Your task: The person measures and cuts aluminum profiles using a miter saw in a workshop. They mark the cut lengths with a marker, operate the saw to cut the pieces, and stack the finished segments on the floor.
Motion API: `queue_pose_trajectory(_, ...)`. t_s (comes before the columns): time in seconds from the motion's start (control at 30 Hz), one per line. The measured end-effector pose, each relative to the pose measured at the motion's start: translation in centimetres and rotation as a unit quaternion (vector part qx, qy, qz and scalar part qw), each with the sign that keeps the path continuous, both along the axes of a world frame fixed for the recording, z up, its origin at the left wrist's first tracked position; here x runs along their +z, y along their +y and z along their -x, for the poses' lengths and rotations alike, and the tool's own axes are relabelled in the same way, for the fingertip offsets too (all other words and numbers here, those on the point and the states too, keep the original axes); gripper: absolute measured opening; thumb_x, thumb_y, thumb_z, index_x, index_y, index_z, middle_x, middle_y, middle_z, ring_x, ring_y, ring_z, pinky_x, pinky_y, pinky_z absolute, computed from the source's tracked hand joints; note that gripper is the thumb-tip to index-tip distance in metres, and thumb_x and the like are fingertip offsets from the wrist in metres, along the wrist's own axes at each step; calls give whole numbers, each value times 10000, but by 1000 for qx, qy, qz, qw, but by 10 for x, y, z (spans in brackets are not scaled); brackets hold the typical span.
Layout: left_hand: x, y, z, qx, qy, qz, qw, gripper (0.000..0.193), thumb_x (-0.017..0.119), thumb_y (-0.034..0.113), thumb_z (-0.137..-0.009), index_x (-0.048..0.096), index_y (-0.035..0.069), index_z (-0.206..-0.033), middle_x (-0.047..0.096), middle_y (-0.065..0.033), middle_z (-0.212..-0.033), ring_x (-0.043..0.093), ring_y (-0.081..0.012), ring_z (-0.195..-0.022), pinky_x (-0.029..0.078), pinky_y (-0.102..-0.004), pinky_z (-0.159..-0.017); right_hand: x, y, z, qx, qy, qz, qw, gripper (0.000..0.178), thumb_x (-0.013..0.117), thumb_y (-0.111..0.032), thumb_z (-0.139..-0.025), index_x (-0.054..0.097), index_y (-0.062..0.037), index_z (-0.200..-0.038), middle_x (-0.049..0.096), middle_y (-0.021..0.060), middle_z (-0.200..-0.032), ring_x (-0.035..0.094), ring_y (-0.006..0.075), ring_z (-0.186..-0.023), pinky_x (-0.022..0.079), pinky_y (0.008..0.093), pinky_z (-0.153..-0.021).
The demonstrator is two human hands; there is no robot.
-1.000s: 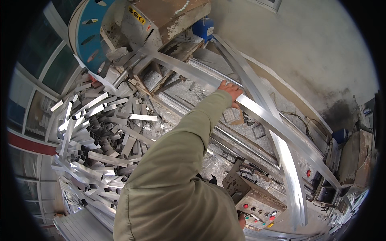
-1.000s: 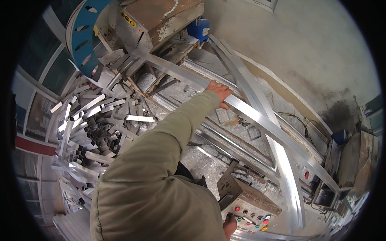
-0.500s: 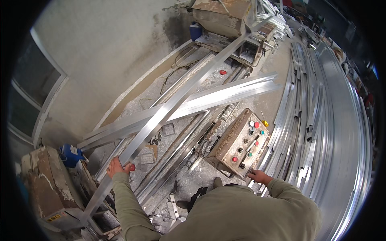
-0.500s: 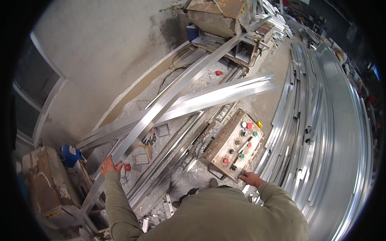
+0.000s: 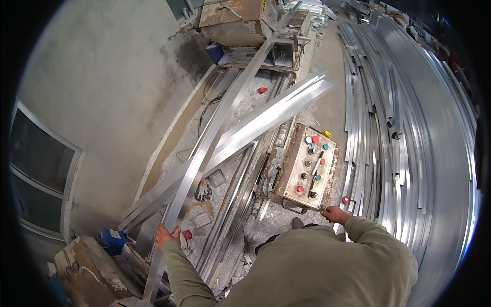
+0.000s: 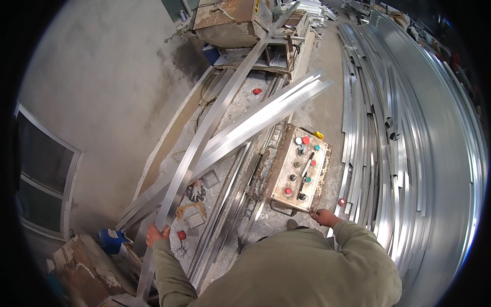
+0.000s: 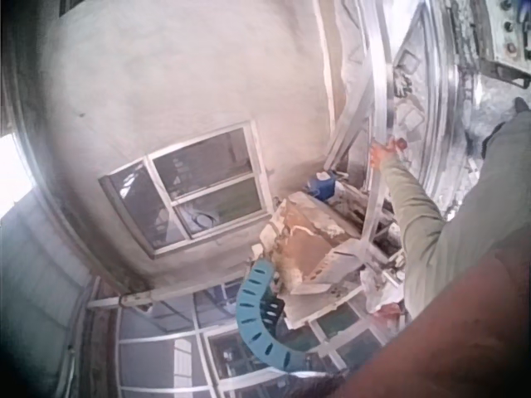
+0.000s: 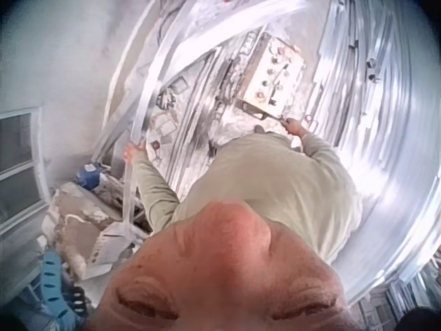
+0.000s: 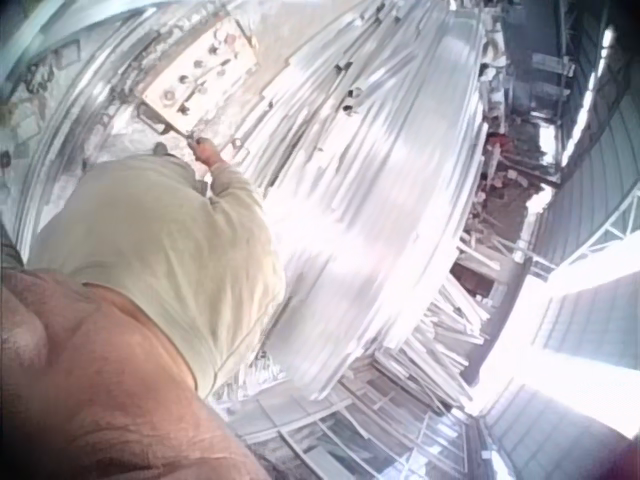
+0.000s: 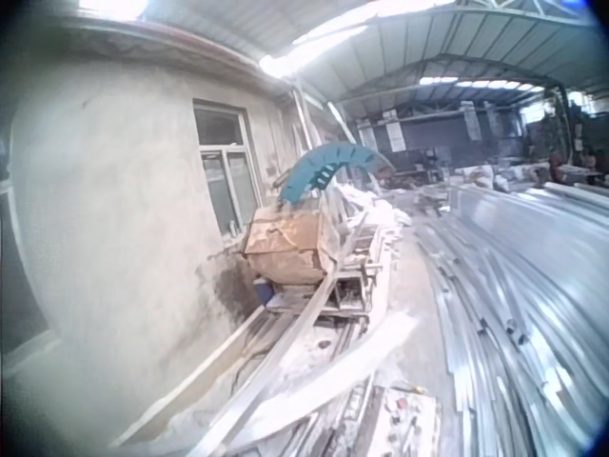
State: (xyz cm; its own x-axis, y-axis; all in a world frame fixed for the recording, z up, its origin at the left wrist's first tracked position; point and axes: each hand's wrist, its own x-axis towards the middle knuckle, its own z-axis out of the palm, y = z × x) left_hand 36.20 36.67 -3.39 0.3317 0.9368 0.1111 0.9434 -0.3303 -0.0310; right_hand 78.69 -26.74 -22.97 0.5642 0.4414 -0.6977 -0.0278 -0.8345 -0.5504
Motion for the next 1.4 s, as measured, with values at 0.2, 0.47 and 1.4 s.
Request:
queue_pose_trajectory(0.2,1,-6,-2,-14,-11,-18,1000,962,914,547,-794,497,166,-1572,564,-107,-1594,542,-361,-1456,383,-635,-1172,-15,-26,48,-71,23,-4,997,628,644,-530,-1044,752,87,-1023,775,211,-872,795,303,-762,623,457,-747)
queue_pose_trajectory(0.47,7,-23,2,-103,3,-39,994,1078,980,353,-747,386,204,-1634,477,-90,-1654,484,-328,-1506,400,-647,-1132,-32,-59,118,-136,31,-3,990,623,642,-518,-1021,762,90,-962,771,224,-805,792,334,-751,616,480,-767)
queue_pose_trajectory(1.4,48,-246,127,-77,-312,697,641,610,830,137,-904,573,-9,-1438,708,-89,-1168,688,-170,-1081,549,-343,-938,203,338,15,-296,442,-522,667,688,671,-632,-1037,590,-66,-1421,691,171,-1195,704,337,-1107,605,542,-961)
